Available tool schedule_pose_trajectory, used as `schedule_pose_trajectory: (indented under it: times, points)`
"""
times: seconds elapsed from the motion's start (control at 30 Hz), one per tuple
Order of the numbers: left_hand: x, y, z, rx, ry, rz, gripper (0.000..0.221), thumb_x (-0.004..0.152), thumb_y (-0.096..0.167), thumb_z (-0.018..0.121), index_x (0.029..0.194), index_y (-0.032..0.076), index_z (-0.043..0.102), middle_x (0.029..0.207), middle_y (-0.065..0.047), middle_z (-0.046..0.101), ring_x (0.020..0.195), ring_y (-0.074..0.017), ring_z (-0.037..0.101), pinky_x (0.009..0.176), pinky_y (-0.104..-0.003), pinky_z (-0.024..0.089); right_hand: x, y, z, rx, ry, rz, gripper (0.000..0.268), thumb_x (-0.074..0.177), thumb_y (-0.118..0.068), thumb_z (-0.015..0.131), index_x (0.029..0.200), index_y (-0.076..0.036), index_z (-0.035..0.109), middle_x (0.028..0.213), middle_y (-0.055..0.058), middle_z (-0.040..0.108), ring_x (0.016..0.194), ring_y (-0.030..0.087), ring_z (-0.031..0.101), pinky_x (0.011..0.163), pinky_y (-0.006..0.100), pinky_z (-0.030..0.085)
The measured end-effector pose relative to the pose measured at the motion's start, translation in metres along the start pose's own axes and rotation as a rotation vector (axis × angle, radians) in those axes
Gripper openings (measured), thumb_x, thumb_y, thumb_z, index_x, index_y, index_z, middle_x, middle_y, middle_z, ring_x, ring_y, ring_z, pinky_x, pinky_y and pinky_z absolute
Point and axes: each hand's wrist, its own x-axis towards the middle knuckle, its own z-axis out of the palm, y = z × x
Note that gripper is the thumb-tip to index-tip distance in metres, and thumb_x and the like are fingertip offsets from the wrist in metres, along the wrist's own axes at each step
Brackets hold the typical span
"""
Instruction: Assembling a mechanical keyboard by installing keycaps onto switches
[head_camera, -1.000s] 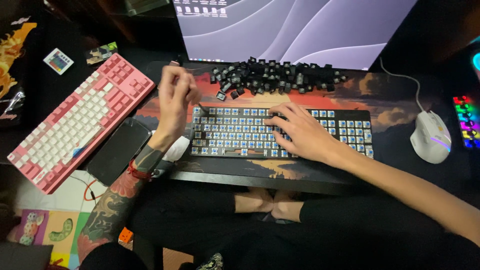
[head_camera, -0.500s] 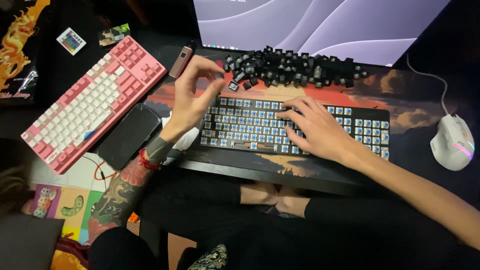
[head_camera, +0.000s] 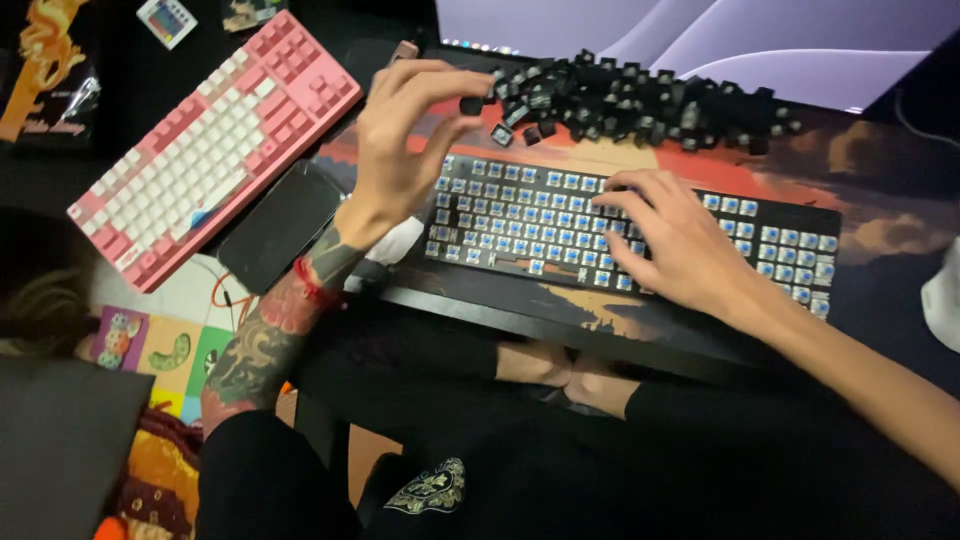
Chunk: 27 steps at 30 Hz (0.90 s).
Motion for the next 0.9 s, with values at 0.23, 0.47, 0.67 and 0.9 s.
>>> schedule_pose_trajectory:
  times: [0.23, 0.47, 0.67, 0.9]
  points:
    - [-0.008, -0.043, 0.016, 0.362, -0.108, 0.190, 0.012, 0.109, 0.014, 0.092, 0.120, 0.010, 0.088, 0.125, 0.002, 0.088, 0.118, -0.0253, 0.066, 0.107, -0.041, 0.053, 0.000, -0.005, -0.003, 0.060, 0.037, 0.018, 0.035, 0.110, -0.013, 0.076, 0.144, -0.003, 0.076, 0.148, 0.015, 0.071, 0.131, 0.032, 0.064, 0.115, 0.047, 0.053]
    - [-0.021, -0.051, 0.032, 0.318, -0.336, 0.082, 0.027, 0.108, 0.016, 0.090, 0.131, 0.008, 0.079, 0.132, -0.006, 0.081, 0.113, -0.0308, 0.075, 0.095, -0.042, 0.060, -0.003, -0.005, -0.011, 0.090, 0.095, 0.012, 0.028, 0.108, -0.007, 0.078, 0.135, -0.003, 0.079, 0.142, 0.014, 0.071, 0.132, 0.033, 0.066, 0.116, 0.046, 0.054]
    - [-0.021, -0.054, 0.029, 0.182, -0.401, -0.070, 0.025, 0.110, 0.010, 0.089, 0.133, 0.004, 0.081, 0.133, -0.008, 0.078, 0.109, -0.0310, 0.071, 0.096, -0.043, 0.059, -0.002, 0.001, -0.009, 0.098, 0.081, 0.041, 0.025, 0.110, -0.009, 0.076, 0.134, -0.004, 0.080, 0.141, 0.011, 0.074, 0.133, 0.030, 0.067, 0.114, 0.047, 0.055]
    - [-0.025, -0.063, 0.034, 0.060, -0.397, -0.194, 0.022, 0.119, 0.008, 0.074, 0.136, -0.005, 0.081, 0.138, -0.015, 0.076, 0.113, -0.0351, 0.066, 0.098, -0.045, 0.057, -0.008, 0.030, 0.005, 0.079, 0.047, 0.097, 0.028, 0.115, -0.015, 0.070, 0.140, -0.005, 0.079, 0.141, 0.016, 0.076, 0.139, 0.033, 0.068, 0.124, 0.056, 0.056]
